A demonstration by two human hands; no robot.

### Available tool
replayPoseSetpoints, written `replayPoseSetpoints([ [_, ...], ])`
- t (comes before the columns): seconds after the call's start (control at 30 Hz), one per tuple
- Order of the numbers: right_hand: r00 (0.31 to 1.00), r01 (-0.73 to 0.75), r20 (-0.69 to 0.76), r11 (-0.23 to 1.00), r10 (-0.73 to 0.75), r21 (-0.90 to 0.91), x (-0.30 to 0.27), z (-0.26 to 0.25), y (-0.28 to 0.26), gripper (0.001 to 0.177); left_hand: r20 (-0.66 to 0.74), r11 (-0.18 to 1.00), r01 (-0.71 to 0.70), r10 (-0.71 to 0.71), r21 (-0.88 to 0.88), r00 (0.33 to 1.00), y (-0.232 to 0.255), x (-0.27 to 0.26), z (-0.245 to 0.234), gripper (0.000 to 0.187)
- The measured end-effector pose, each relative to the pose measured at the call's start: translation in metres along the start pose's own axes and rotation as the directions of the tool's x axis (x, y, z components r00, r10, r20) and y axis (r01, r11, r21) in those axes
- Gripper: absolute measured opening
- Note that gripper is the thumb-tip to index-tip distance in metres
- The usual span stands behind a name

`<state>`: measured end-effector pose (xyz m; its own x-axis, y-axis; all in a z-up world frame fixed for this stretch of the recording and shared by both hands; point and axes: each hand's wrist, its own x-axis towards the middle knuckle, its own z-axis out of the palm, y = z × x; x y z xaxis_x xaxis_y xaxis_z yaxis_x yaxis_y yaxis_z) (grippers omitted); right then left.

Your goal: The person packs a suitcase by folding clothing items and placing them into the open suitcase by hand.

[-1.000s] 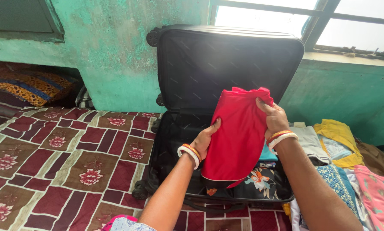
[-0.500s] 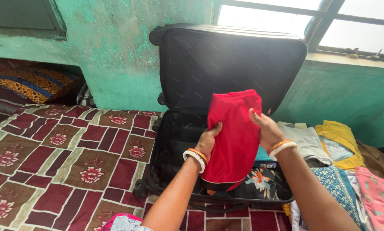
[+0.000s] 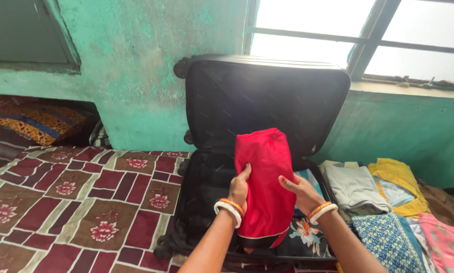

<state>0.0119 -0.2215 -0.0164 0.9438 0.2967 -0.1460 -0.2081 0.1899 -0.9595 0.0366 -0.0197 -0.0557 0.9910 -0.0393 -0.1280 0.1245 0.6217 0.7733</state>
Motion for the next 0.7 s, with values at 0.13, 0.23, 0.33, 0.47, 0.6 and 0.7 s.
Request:
replayPoseSetpoints([
  [0.13,0.999,0.032,-0.023,0.999,-0.032,-0.004,0.003,0.003,0.004,0.046,0.047,0.999,0.000,0.002,-0.044,0.999,-0.006,0.004,-0.002,0.067],
  [0.23,0.984,0.148,-0.104,0.989,-0.147,0.008,0.010,0.008,0.005,0.040,0.058,0.999,0.014,-0.012,-0.031,0.998,0.004,0.003,0.004,0.069],
  [0.33,0.977,0.187,-0.122,0.976,-0.173,0.111,0.019,0.010,-0.001,0.034,0.150,0.995,0.080,-0.070,-0.060,0.986,0.029,-0.009,0.008,0.063],
  [0.47,0.979,0.170,-0.147,0.968,-0.144,0.185,0.026,0.006,-0.008,0.028,0.327,0.961,0.273,-0.274,0.050,0.905,0.055,-0.039,0.007,0.060],
  [0.6,0.983,0.143,-0.149,0.963,-0.110,0.230,0.034,0.002,-0.004,0.025,0.327,0.930,0.319,-0.363,0.182,0.872,0.057,-0.050,0.004,0.059],
  [0.7,0.973,0.082,-0.230,0.975,-0.033,0.207,0.040,-0.004,-0.001,0.026,0.344,0.912,0.348,-0.405,0.216,0.847,0.050,-0.048,-0.002,0.050],
])
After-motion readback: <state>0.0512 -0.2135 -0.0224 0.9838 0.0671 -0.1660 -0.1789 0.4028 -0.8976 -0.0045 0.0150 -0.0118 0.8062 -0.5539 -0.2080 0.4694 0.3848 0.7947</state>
